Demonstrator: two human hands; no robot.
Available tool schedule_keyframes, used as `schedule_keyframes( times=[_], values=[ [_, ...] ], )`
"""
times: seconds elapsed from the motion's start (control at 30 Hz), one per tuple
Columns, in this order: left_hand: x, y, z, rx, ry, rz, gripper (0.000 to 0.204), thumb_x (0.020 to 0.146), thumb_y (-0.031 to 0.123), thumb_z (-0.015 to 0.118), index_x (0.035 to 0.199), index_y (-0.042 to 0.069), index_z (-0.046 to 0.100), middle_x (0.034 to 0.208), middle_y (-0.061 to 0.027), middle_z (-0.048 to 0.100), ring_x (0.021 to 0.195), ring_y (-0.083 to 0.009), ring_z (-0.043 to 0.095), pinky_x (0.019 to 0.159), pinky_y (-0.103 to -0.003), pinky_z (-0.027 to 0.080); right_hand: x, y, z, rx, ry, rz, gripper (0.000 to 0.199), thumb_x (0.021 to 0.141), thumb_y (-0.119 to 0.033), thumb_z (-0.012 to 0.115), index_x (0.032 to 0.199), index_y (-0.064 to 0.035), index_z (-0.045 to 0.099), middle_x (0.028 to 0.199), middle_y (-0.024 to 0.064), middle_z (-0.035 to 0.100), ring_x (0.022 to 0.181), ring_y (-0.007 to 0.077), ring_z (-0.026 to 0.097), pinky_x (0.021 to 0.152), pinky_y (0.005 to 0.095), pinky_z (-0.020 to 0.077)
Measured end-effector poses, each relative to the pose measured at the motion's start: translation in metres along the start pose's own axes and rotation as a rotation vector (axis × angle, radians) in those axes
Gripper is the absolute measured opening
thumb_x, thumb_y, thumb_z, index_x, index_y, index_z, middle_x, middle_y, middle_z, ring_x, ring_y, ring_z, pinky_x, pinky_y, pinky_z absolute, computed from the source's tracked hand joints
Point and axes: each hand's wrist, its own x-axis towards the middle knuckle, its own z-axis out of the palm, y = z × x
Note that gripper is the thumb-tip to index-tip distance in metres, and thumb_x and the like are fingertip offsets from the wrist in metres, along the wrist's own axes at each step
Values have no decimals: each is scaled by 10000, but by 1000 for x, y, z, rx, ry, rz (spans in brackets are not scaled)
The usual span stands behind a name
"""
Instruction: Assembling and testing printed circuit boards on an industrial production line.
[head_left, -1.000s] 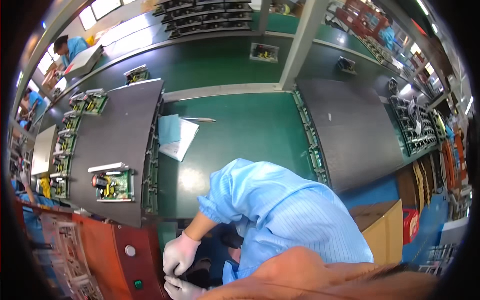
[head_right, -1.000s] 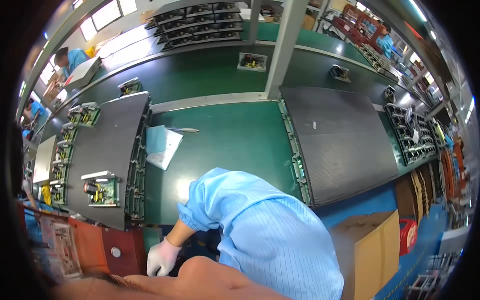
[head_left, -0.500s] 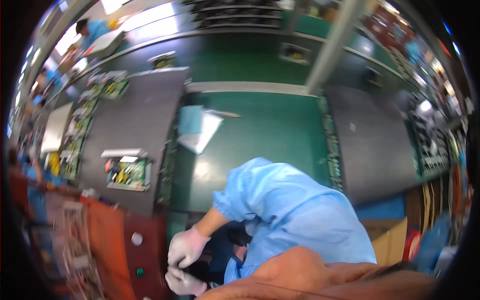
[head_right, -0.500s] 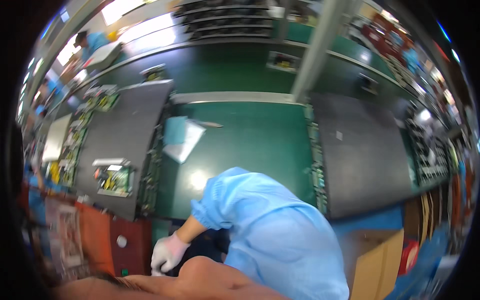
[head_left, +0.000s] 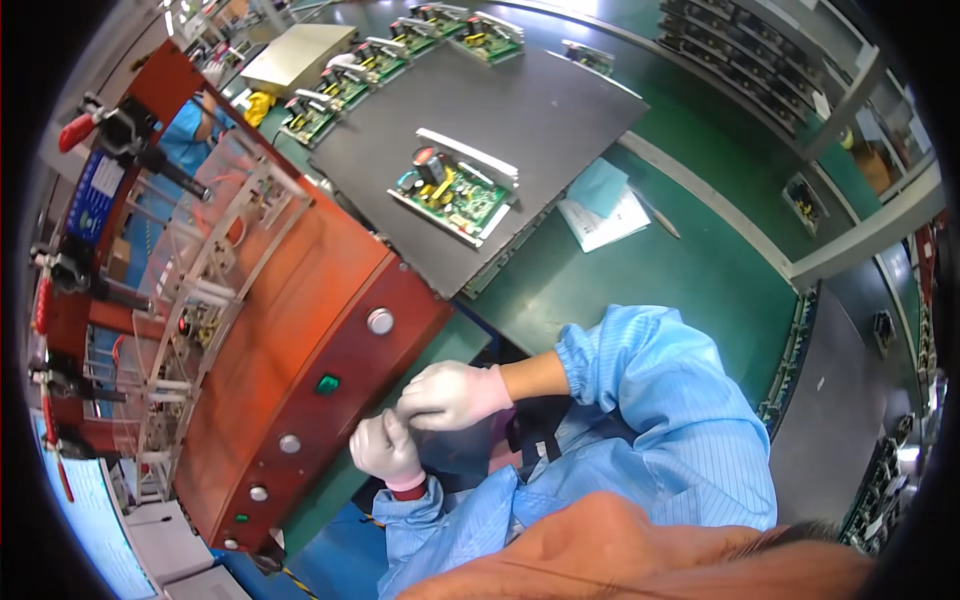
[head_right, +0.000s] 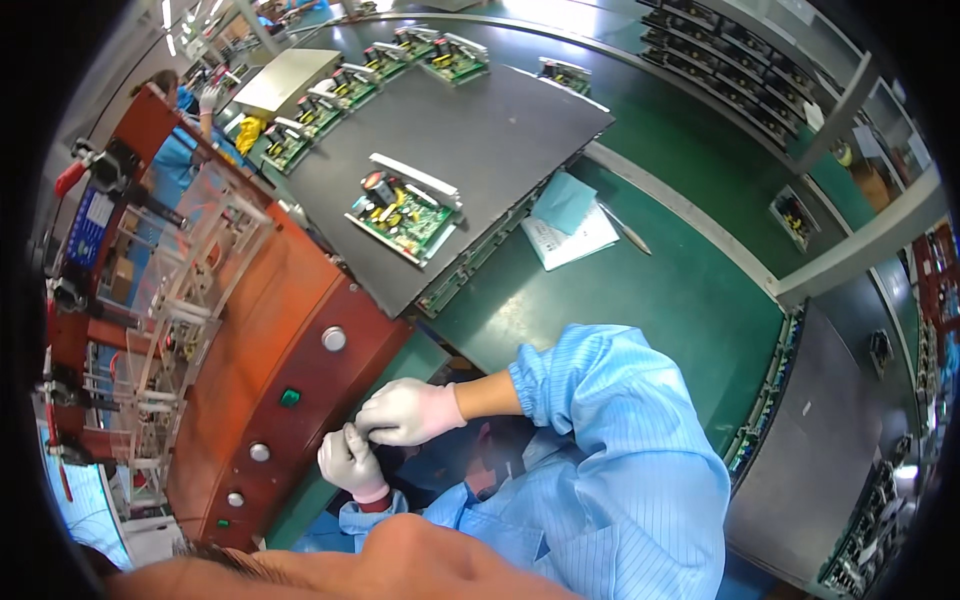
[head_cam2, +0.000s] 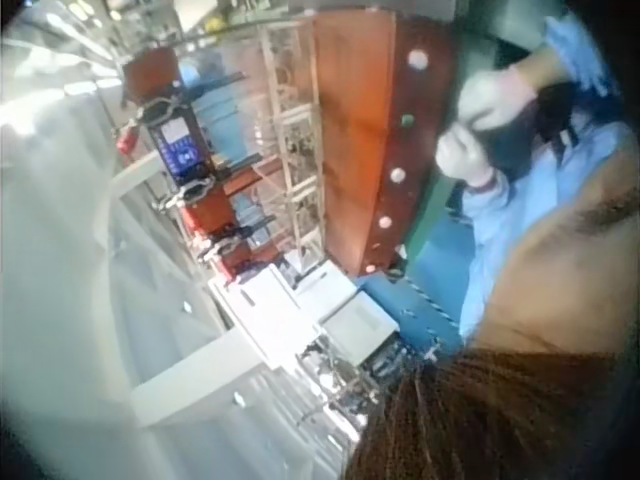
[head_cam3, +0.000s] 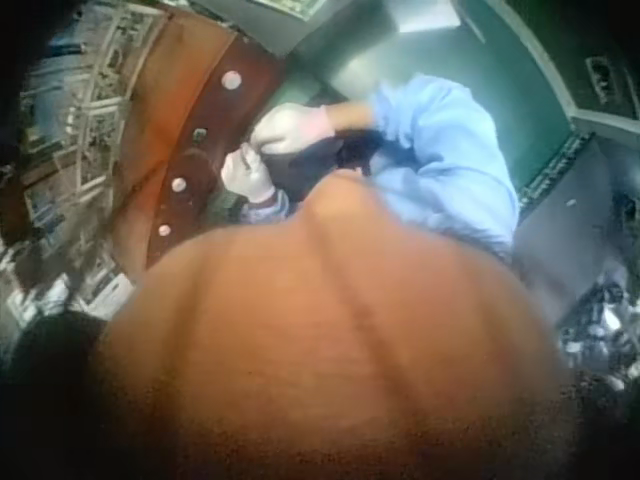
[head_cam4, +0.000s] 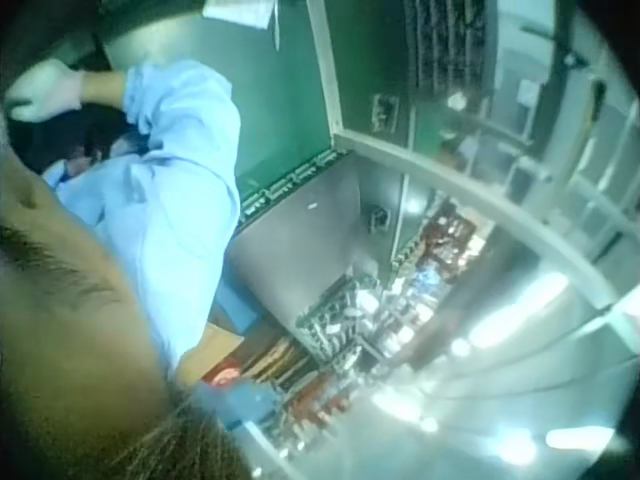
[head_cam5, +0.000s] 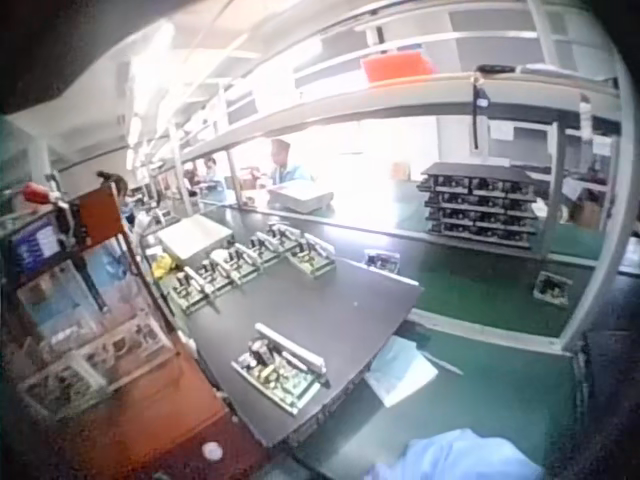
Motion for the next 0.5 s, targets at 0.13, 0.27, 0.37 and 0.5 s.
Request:
schedule_keyframes(
  times=[0.13,0.27,0.37,0.5],
  values=[
    [2,3,0,-15,21,15,221,904,213,627,748,58,650,672,-66,583,607,-276,502,633,-384,428,2,-3,-5,32,6,-17,128,858,-158,650,963,-87,630,847,77,656,765,307,627,673,384,507],
    [2,3,0,-15,36,28,224,899,225,632,739,69,652,670,-63,583,598,-276,500,626,-384,428,2,-5,-9,24,8,-29,123,860,-155,645,962,-87,629,847,78,653,762,306,623,670,385,503],
    [2,1,-2,-13,39,39,216,887,235,639,733,85,659,673,-60,590,592,-279,504,620,-387,433,4,-5,-6,5,13,-29,120,862,-154,642,961,-87,628,848,78,652,761,306,621,669,386,501],
    [3,0,0,-52,30,47,235,895,243,634,723,84,652,672,-58,587,588,-278,496,621,-384,432,2,-4,-6,7,-7,-3,118,865,-155,639,957,-83,627,853,82,652,760,311,618,668,393,499]
  ],
)
